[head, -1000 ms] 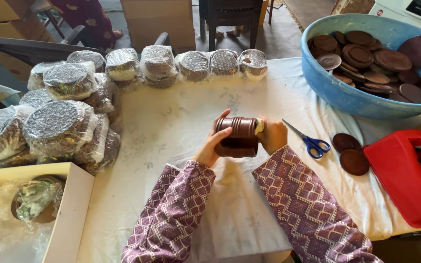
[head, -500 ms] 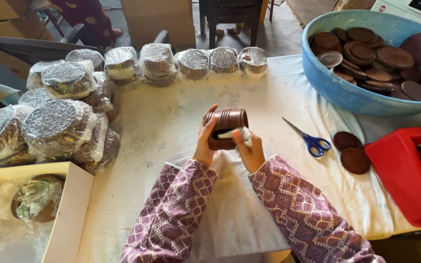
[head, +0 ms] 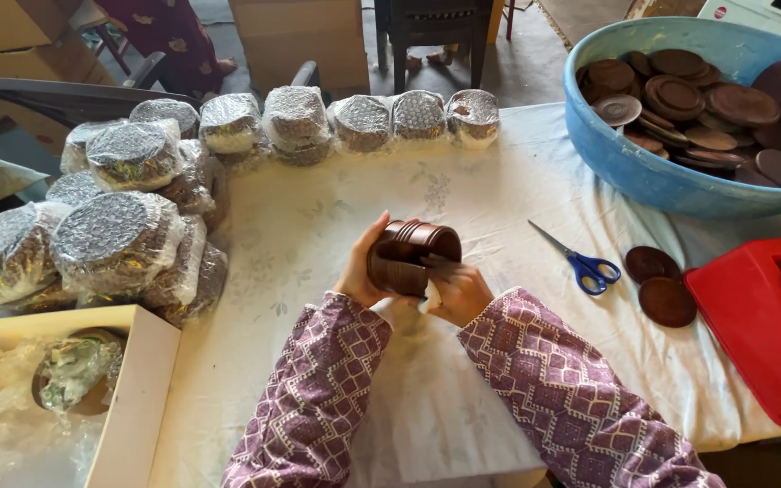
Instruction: Cleaning and polishing circular wooden coasters with a white cloth.
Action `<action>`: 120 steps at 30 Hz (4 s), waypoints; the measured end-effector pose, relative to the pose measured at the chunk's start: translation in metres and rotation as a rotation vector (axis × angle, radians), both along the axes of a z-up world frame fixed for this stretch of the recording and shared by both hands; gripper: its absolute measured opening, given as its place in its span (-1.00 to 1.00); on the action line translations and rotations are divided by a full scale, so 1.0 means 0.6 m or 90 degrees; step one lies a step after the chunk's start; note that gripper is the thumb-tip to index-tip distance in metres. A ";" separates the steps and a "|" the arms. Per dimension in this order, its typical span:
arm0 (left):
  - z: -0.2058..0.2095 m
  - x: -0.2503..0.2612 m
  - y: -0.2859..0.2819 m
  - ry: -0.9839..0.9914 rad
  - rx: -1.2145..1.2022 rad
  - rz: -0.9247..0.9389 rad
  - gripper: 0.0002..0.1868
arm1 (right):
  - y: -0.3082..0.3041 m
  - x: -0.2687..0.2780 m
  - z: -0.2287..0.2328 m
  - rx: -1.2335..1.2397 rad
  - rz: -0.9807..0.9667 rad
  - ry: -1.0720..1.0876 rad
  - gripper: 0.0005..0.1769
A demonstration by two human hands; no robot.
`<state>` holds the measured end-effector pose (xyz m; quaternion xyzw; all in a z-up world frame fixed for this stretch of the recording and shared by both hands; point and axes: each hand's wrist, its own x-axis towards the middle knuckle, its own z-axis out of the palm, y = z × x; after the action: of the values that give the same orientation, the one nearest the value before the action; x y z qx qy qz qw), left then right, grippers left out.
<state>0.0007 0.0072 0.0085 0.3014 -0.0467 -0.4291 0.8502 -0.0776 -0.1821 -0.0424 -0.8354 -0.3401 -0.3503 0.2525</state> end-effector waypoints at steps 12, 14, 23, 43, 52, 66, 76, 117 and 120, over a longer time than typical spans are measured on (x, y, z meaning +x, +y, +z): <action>-0.008 -0.033 -0.054 -0.447 0.161 0.352 -0.20 | 0.041 -0.026 0.034 0.754 -0.069 0.451 -0.31; -0.013 -0.024 -0.046 -0.422 0.185 0.349 -0.34 | 0.049 -0.034 0.010 0.514 -0.094 0.371 -0.31; -0.062 0.020 -0.022 -0.086 0.144 0.137 -0.10 | -0.035 0.046 -0.042 -0.177 -0.123 -0.040 -0.50; 0.007 -0.038 -0.043 -0.384 0.148 0.358 -0.31 | 0.018 -0.026 -0.005 0.328 -0.076 0.343 -0.39; -0.075 0.004 -0.071 -0.024 0.256 0.247 -0.31 | -0.030 0.016 0.003 0.073 -0.192 0.331 -0.48; -0.001 -0.046 -0.029 -0.449 0.384 0.913 -0.44 | 0.068 0.085 0.147 -0.153 -0.227 0.242 -0.45; 0.014 -0.077 -0.026 -0.656 0.380 1.003 -0.52 | -0.036 0.097 0.164 0.497 -0.164 0.312 -0.62; -0.060 -0.118 -0.103 -1.239 0.332 0.158 -0.77 | -0.768 0.241 0.163 -0.284 -0.766 0.449 0.03; -0.071 -0.119 -0.108 -1.224 0.350 0.136 -0.80 | -0.758 0.230 0.167 -0.215 -0.749 0.535 0.08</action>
<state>-0.0708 -0.0575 -0.0344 0.7082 -0.5852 0.0789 0.3870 0.0603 -0.6366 0.0578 -0.9707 0.2394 -0.0212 0.0002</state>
